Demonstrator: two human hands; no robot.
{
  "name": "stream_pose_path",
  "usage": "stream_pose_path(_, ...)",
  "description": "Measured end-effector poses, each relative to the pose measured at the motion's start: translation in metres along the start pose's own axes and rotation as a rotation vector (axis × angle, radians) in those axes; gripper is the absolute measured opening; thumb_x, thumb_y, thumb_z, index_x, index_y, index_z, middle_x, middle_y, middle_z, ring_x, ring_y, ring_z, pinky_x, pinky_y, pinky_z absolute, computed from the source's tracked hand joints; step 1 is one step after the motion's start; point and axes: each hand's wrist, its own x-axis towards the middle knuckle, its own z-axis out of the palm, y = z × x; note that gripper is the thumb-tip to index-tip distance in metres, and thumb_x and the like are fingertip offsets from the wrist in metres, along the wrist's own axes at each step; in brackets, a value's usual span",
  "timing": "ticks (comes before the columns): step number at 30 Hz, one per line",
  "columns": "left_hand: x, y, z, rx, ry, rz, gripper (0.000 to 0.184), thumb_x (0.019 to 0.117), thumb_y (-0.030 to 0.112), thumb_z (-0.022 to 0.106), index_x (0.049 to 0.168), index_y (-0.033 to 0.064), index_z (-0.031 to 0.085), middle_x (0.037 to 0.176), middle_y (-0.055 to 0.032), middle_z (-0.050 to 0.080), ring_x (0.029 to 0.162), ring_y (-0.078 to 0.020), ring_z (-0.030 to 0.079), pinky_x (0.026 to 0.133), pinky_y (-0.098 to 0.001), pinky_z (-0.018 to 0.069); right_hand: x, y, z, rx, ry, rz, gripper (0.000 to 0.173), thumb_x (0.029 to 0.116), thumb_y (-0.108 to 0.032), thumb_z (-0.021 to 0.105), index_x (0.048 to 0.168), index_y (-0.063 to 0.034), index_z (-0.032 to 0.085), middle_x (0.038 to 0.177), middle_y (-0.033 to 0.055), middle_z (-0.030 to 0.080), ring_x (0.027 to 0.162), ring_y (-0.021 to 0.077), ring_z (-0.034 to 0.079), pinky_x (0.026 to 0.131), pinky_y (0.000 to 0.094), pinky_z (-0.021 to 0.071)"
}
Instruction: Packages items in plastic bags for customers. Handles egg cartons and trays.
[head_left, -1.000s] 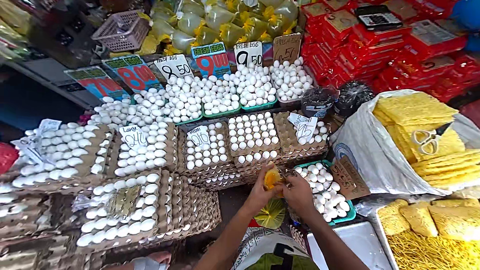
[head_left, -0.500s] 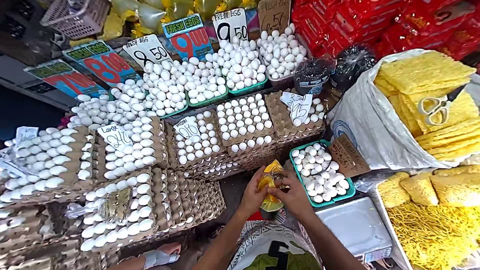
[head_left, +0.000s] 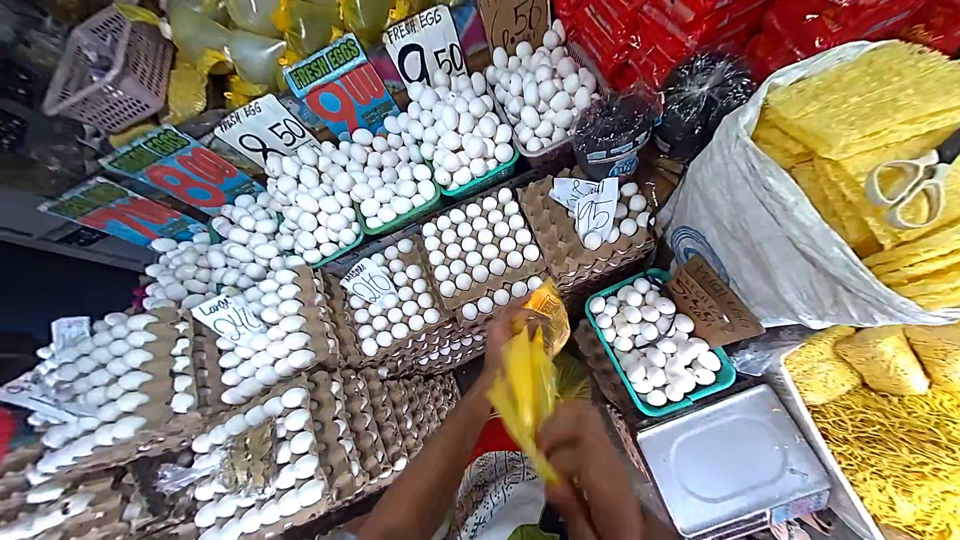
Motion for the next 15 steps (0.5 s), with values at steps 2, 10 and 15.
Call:
stream_pose_path(2, 0.031, 0.008, -0.017, 0.003, 0.049, -0.050, 0.033, 0.0966, 0.015, 0.068, 0.130, 0.0108, 0.069, 0.121, -0.0072, 0.073, 0.106, -0.0169, 0.071, 0.093, -0.0410, 0.0588, 0.004, 0.001, 0.009, 0.084, 0.004, -0.151, 0.029, 0.1085, -0.034, 0.046, 0.092, -0.0123, 0.057, 0.089, 0.0058, 0.066, 0.088, 0.0208, 0.066, 0.086, 0.0402, 0.0561)
stream_pose_path(10, 0.237, 0.074, -0.076, -0.217, 0.264, 0.408, 0.028, 0.1011, 0.007, 0.054, 0.126, -0.0053, 0.058, 0.120, -0.0121, 0.068, 0.111, -0.0196, 0.066, 0.098, -0.0426, 0.0556, -0.002, 0.043, 0.007, -0.102, 0.035, 0.171, 0.030, 0.1058, -0.038, 0.056, 0.095, -0.0124, 0.067, 0.069, -0.0001, 0.065, 0.060, 0.0100, 0.063, 0.059, 0.0300, 0.0545)
stream_pose_path(15, 0.338, 0.074, -0.058, -0.383, 0.374, 0.257, 0.090, 0.0985, 0.027, 0.068, 0.161, 0.0106, 0.005, 0.156, -0.0214, 0.035, 0.128, -0.0324, 0.056, 0.094, -0.0519, 0.0584, -0.002, 0.051, 0.003, -0.199, 0.114, 0.359, 0.031, 0.1051, -0.039, 0.058, 0.093, -0.0122, 0.068, 0.063, -0.0013, 0.060, 0.053, 0.0087, 0.058, 0.050, 0.0298, 0.0504)
